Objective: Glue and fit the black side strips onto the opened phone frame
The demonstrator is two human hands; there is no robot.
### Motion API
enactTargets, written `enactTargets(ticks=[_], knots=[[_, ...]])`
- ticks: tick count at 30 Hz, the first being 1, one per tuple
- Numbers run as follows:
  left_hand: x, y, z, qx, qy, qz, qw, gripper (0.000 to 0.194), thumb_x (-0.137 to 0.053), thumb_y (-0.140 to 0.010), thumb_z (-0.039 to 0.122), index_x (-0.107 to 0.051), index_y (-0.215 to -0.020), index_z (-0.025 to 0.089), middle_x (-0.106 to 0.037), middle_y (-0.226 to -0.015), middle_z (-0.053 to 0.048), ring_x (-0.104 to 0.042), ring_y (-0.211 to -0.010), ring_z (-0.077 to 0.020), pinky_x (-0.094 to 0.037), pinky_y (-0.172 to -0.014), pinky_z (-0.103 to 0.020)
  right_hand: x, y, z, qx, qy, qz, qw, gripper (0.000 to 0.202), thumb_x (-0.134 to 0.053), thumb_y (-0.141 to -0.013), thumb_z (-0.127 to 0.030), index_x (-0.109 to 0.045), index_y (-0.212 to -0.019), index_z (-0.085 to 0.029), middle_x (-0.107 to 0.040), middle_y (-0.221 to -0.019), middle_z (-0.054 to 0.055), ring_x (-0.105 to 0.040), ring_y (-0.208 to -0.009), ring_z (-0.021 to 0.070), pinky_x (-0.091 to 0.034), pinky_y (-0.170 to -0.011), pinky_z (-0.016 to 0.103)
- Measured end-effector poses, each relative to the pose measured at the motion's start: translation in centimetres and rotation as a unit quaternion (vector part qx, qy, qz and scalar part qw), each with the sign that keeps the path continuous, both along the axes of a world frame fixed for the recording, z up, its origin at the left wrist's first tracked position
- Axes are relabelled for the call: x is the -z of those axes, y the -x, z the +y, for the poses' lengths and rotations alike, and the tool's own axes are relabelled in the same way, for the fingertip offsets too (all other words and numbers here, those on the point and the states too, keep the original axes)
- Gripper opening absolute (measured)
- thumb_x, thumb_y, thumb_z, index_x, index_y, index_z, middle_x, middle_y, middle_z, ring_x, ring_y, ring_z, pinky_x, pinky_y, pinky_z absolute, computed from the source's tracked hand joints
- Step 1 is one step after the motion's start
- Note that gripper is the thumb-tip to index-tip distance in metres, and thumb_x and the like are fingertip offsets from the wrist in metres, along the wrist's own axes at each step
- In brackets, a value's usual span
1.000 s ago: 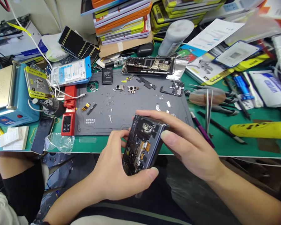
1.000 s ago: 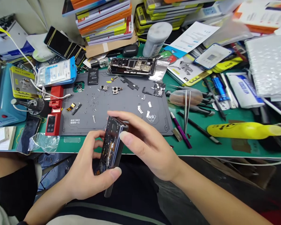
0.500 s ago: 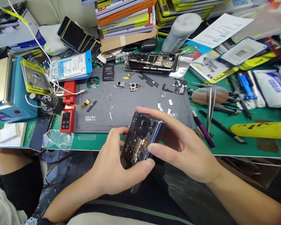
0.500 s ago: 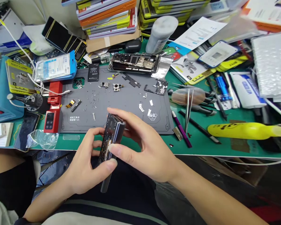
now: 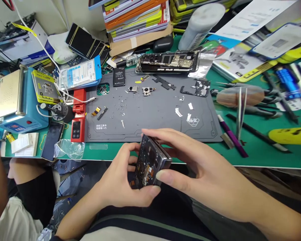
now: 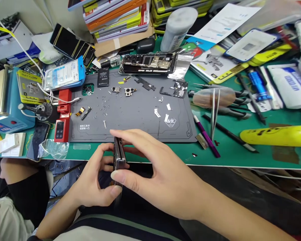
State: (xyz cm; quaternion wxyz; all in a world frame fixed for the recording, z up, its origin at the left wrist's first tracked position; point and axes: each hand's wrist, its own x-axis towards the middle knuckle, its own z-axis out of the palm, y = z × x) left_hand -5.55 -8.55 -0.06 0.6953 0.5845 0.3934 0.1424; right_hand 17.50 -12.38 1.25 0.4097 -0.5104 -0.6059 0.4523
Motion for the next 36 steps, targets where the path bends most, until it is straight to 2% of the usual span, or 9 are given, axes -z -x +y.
enactTargets(ticks=[3,7,11,14,17,21,24,29,36], knots=[[0.5,0.7,-0.8,0.003,-0.03,-0.017,0.999,0.083,-0.088,-0.079,0.035,-0.046,-0.151,0.028,-0.061,-0.147,-0.015,-0.076,-0.123,-0.0355,-0.068,-0.103,-0.054,-0.1,0.5,-0.7,0.014,0.023,-0.003,1.0,0.058,-0.081,-0.102,-0.055,-0.061,-0.156,-0.046,-0.071,-0.146,0.0,-0.076,-0.125,0.0195,-0.067,-0.105,0.025],[1.3,1.6,-1.8,0.013,-0.074,-0.056,0.996,0.093,-0.102,-0.074,0.037,-0.054,-0.153,0.029,-0.064,-0.142,-0.012,-0.073,-0.13,-0.0356,-0.065,-0.113,-0.053,0.4,1.0,-2.4,0.015,0.077,0.0,0.997,0.072,-0.086,-0.096,-0.053,-0.054,-0.16,-0.049,-0.066,-0.155,-0.001,-0.078,-0.125,0.021,-0.068,-0.105,0.029],[1.8,2.1,-2.5,0.02,-0.018,-0.044,0.999,0.099,-0.108,-0.068,0.037,-0.058,-0.153,0.031,-0.063,-0.148,-0.012,-0.069,-0.136,-0.0361,-0.068,-0.111,-0.051,1.2,1.4,-3.7,0.019,0.128,-0.002,0.992,0.08,-0.092,-0.088,-0.06,-0.055,-0.158,-0.048,-0.07,-0.149,0.0,-0.081,-0.118,0.0243,-0.071,-0.098,0.033],[1.8,2.3,-2.9,0.021,0.009,-0.032,0.999,0.094,-0.108,-0.068,0.032,-0.06,-0.149,0.033,-0.063,-0.149,-0.01,-0.067,-0.138,-0.0346,-0.066,-0.115,-0.051,1.6,1.7,-4.1,0.023,0.136,0.006,0.99,0.084,-0.097,-0.081,-0.057,-0.056,-0.154,-0.048,-0.074,-0.139,-0.001,-0.083,-0.112,0.0247,-0.073,-0.093,0.032],[1.7,2.5,-3.1,0.028,0.015,-0.034,0.999,0.09,-0.105,-0.071,0.028,-0.059,-0.148,0.034,-0.061,-0.149,-0.008,-0.066,-0.138,-0.0328,-0.064,-0.117,-0.05,1.4,1.8,-4.2,0.02,0.149,0.009,0.989,0.078,-0.099,-0.08,-0.056,-0.059,-0.146,-0.046,-0.075,-0.134,-0.002,-0.082,-0.111,0.024,-0.073,-0.092,0.031],[1.6,2.5,-3.0,0.029,0.007,-0.026,0.999,0.086,-0.106,-0.07,0.033,-0.06,-0.143,0.031,-0.062,-0.143,-0.009,-0.066,-0.134,-0.0323,-0.064,-0.115,-0.05,0.9,1.7,-4.1,0.009,0.175,-0.003,0.984,0.075,-0.101,-0.078,-0.055,-0.061,-0.139,-0.039,-0.073,-0.133,-0.001,-0.08,-0.113,0.0243,-0.071,-0.094,0.031],[1.5,2.4,-2.9,0.022,0.004,-0.013,1.0,0.085,-0.105,-0.069,0.03,-0.06,-0.141,0.03,-0.064,-0.138,-0.008,-0.069,-0.128,-0.0298,-0.066,-0.111,-0.047,1.3,1.4,-4.0,-0.008,0.14,-0.021,0.99,0.079,-0.102,-0.076,-0.052,-0.059,-0.14,-0.039,-0.071,-0.132,-0.001,-0.08,-0.111,0.0235,-0.071,-0.091,0.029],[1.4,2.3,-3.1,0.014,-0.005,-0.008,1.0,0.084,-0.103,-0.071,0.029,-0.058,-0.142,0.029,-0.063,-0.139,-0.008,-0.068,-0.131,-0.0298,-0.064,-0.114,-0.048,1.7,1.2,-3.7,-0.013,0.079,-0.059,0.995,0.081,-0.1,-0.078,-0.06,-0.057,-0.141,-0.038,-0.068,-0.133,0.0,-0.078,-0.11,0.0224,-0.071,-0.092,0.03],[1.3,2.4,-3.6,-0.02,-0.084,0.019,0.996,0.08,-0.1,-0.079,0.043,-0.055,-0.144,0.029,-0.06,-0.139,-0.009,-0.065,-0.129,-0.0278,-0.064,-0.11,-0.045,1.4,1.1,-3.4,-0.001,0.055,-0.101,0.993,0.067,-0.085,-0.093,-0.065,-0.054,-0.144,-0.035,-0.064,-0.136,0.003,-0.073,-0.122,0.0215,-0.07,-0.101,0.031]])
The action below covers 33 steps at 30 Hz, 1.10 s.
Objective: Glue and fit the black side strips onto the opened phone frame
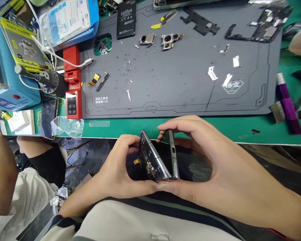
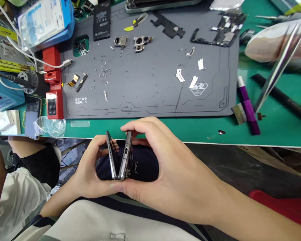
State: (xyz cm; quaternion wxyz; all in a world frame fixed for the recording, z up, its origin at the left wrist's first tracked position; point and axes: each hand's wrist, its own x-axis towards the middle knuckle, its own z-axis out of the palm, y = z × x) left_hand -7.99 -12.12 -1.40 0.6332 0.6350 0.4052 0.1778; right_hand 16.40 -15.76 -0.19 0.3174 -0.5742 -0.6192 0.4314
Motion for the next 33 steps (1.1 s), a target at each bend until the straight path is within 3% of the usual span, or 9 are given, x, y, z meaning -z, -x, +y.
enactTargets(ticks=[8,18,25,33], knots=[[0.2,0.2,-0.3,-0.032,-0.103,0.029,0.994,0.083,-0.096,-0.082,0.058,-0.052,-0.147,0.03,-0.06,-0.135,-0.01,-0.063,-0.123,-0.0272,-0.066,-0.105,-0.046,-0.3,0.3,-0.2,0.015,-0.053,-0.042,0.998,0.064,-0.081,-0.097,-0.055,-0.055,-0.147,-0.025,-0.062,-0.134,0.009,-0.068,-0.124,0.0267,-0.068,-0.103,0.039],[0.2,0.4,-0.6,-0.051,-0.106,0.037,0.992,0.085,-0.1,-0.08,0.049,-0.053,-0.148,0.029,-0.06,-0.139,-0.011,-0.063,-0.126,-0.0284,-0.065,-0.108,-0.046,-0.4,0.7,-0.4,0.036,-0.06,-0.059,0.996,0.067,-0.081,-0.097,-0.06,-0.054,-0.149,-0.026,-0.061,-0.135,0.01,-0.068,-0.124,0.0292,-0.069,-0.101,0.043],[0.4,0.4,-0.6,-0.056,-0.111,0.041,0.991,0.086,-0.097,-0.082,0.053,-0.051,-0.15,0.028,-0.058,-0.142,-0.013,-0.063,-0.129,-0.0299,-0.065,-0.11,-0.049,-0.3,1.0,-0.4,0.046,-0.056,-0.04,0.997,0.069,-0.082,-0.096,-0.063,-0.053,-0.149,-0.031,-0.059,-0.137,0.009,-0.067,-0.126,0.0302,-0.071,-0.103,0.044],[0.2,-0.1,-0.8,-0.109,-0.148,0.075,0.98,0.08,-0.095,-0.083,0.059,-0.054,-0.144,0.029,-0.06,-0.134,-0.009,-0.065,-0.121,-0.026,-0.063,-0.108,-0.046,-0.4,1.2,-0.3,0.082,-0.054,-0.044,0.994,0.064,-0.08,-0.098,-0.065,-0.056,-0.144,-0.028,-0.059,-0.134,0.011,-0.069,-0.123,0.0299,-0.071,-0.104,0.047]])
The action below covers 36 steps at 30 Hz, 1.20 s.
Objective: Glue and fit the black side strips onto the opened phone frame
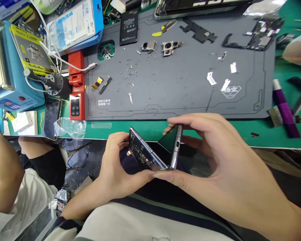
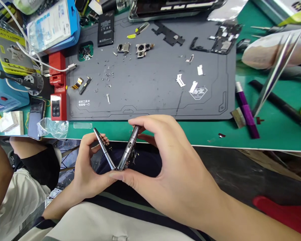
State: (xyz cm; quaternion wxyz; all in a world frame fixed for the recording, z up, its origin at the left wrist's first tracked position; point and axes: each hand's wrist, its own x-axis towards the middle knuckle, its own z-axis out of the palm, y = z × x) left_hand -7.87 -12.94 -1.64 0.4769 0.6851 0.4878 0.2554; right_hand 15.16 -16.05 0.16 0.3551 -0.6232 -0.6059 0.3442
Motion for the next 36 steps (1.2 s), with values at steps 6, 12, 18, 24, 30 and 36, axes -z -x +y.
enactTargets(ticks=[6,12,18,24,30,36], knots=[[0.1,-0.1,-0.1,-0.02,-0.013,0.013,1.0,0.08,-0.094,-0.083,0.064,-0.053,-0.143,0.028,-0.059,-0.135,-0.009,-0.065,-0.122,-0.0262,-0.064,-0.107,-0.046,0.1,0.1,0.3,0.019,0.002,-0.005,1.0,0.066,-0.083,-0.096,-0.062,-0.057,-0.145,-0.027,-0.058,-0.134,0.011,-0.069,-0.119,0.03,-0.07,-0.105,0.049],[0.3,0.0,0.0,-0.02,-0.008,0.007,1.0,0.083,-0.093,-0.082,0.067,-0.052,-0.144,0.029,-0.058,-0.136,-0.009,-0.066,-0.122,-0.0266,-0.064,-0.109,-0.047,0.0,0.3,0.5,0.022,0.011,-0.004,1.0,0.068,-0.082,-0.095,-0.068,-0.059,-0.144,-0.027,-0.059,-0.132,0.011,-0.072,-0.116,0.0311,-0.071,-0.102,0.052],[0.3,-0.1,0.1,-0.019,0.009,-0.015,1.0,0.083,-0.092,-0.082,0.069,-0.053,-0.145,0.031,-0.058,-0.138,-0.008,-0.065,-0.123,-0.0258,-0.064,-0.11,-0.047,0.1,0.2,0.5,0.02,0.011,0.013,1.0,0.071,-0.082,-0.095,-0.07,-0.058,-0.149,-0.031,-0.059,-0.136,0.009,-0.071,-0.121,0.0291,-0.069,-0.108,0.049],[-1.2,-0.7,0.7,0.001,0.087,-0.014,0.996,0.081,-0.094,-0.082,0.064,-0.054,-0.142,0.027,-0.063,-0.14,-0.011,-0.068,-0.131,-0.0309,-0.065,-0.11,-0.05,-0.1,0.0,0.6,0.021,0.058,0.059,0.996,0.07,-0.082,-0.095,-0.071,-0.059,-0.153,-0.038,-0.063,-0.14,0.006,-0.072,-0.129,0.0275,-0.07,-0.108,0.043],[-1.9,-1.0,1.1,0.008,0.152,-0.015,0.988,0.084,-0.096,-0.081,0.05,-0.05,-0.148,0.027,-0.066,-0.157,-0.015,-0.067,-0.144,-0.0366,-0.063,-0.116,-0.056,-0.4,-0.3,1.2,0.024,0.089,0.096,0.991,0.078,-0.084,-0.09,-0.076,-0.063,-0.154,-0.034,-0.065,-0.141,0.01,-0.075,-0.126,0.0316,-0.071,-0.104,0.044],[-2.1,-1.2,1.3,0.01,0.151,-0.024,0.988,0.084,-0.098,-0.08,0.045,-0.05,-0.147,0.026,-0.068,-0.159,-0.014,-0.068,-0.146,-0.0364,-0.061,-0.119,-0.055,-0.3,-0.4,1.6,0.022,0.096,0.112,0.989,0.082,-0.086,-0.088,-0.077,-0.065,-0.154,-0.033,-0.065,-0.141,0.012,-0.075,-0.126,0.0316,-0.071,-0.104,0.042]])
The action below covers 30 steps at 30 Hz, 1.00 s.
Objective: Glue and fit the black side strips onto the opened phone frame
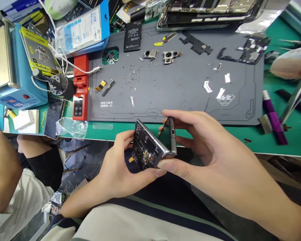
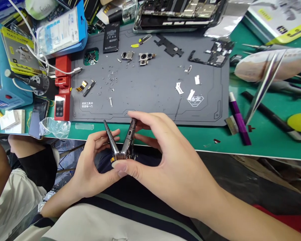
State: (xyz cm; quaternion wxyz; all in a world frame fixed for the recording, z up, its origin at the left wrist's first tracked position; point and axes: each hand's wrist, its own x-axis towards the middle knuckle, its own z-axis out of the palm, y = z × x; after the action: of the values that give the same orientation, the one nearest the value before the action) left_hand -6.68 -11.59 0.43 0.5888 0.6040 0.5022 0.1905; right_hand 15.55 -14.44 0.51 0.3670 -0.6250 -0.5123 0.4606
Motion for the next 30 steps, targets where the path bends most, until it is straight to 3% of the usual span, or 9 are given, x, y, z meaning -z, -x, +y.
enactTargets(ticks=[5,14,22,25,30], knots=[[0.0,-0.1,0.4,0.029,0.013,-0.053,0.998,0.083,-0.097,-0.084,0.038,-0.046,-0.149,0.026,-0.069,-0.158,-0.014,-0.064,-0.152,-0.0353,-0.06,-0.122,-0.053,-0.2,0.0,0.0,-0.012,-0.012,0.034,0.999,0.079,-0.092,-0.086,-0.068,-0.065,-0.153,-0.036,-0.065,-0.14,0.006,-0.072,-0.13,0.0235,-0.065,-0.111,0.031],[-0.2,-0.3,1.1,0.075,0.054,-0.151,0.984,0.082,-0.1,-0.081,0.028,-0.05,-0.146,0.027,-0.074,-0.152,-0.01,-0.072,-0.143,-0.0322,-0.058,-0.124,-0.05,-0.6,-0.2,0.7,-0.039,0.015,0.132,0.99,0.068,-0.096,-0.085,-0.056,-0.071,-0.147,-0.043,-0.066,-0.14,0.002,-0.076,-0.123,0.0178,-0.065,-0.101,0.019],[-0.1,-0.7,0.8,0.017,0.075,-0.134,0.988,0.084,-0.106,-0.073,0.028,-0.055,-0.14,0.025,-0.077,-0.145,-0.01,-0.074,-0.138,-0.0307,-0.059,-0.118,-0.044,-0.6,-0.6,1.1,-0.014,0.051,0.129,0.99,0.074,-0.102,-0.077,-0.058,-0.072,-0.143,-0.044,-0.07,-0.142,0.002,-0.08,-0.118,0.0215,-0.068,-0.096,0.022],[-0.1,-0.8,0.7,-0.014,0.065,-0.105,0.992,0.087,-0.109,-0.07,0.035,-0.056,-0.138,0.025,-0.076,-0.146,-0.009,-0.074,-0.135,-0.0291,-0.058,-0.118,-0.044,-0.5,-0.7,1.1,0.003,0.051,0.091,0.995,0.081,-0.102,-0.072,-0.065,-0.072,-0.143,-0.04,-0.07,-0.144,0.005,-0.079,-0.121,0.0272,-0.07,-0.097,0.028],[0.0,-0.8,0.8,-0.035,0.045,-0.069,0.996,0.087,-0.108,-0.07,0.042,-0.057,-0.138,0.027,-0.075,-0.141,-0.007,-0.074,-0.129,-0.0274,-0.057,-0.116,-0.044,-0.3,-0.6,1.4,0.024,0.051,0.065,0.996,0.08,-0.098,-0.075,-0.068,-0.071,-0.143,-0.035,-0.071,-0.139,0.009,-0.078,-0.12,0.0315,-0.072,-0.099,0.04]])
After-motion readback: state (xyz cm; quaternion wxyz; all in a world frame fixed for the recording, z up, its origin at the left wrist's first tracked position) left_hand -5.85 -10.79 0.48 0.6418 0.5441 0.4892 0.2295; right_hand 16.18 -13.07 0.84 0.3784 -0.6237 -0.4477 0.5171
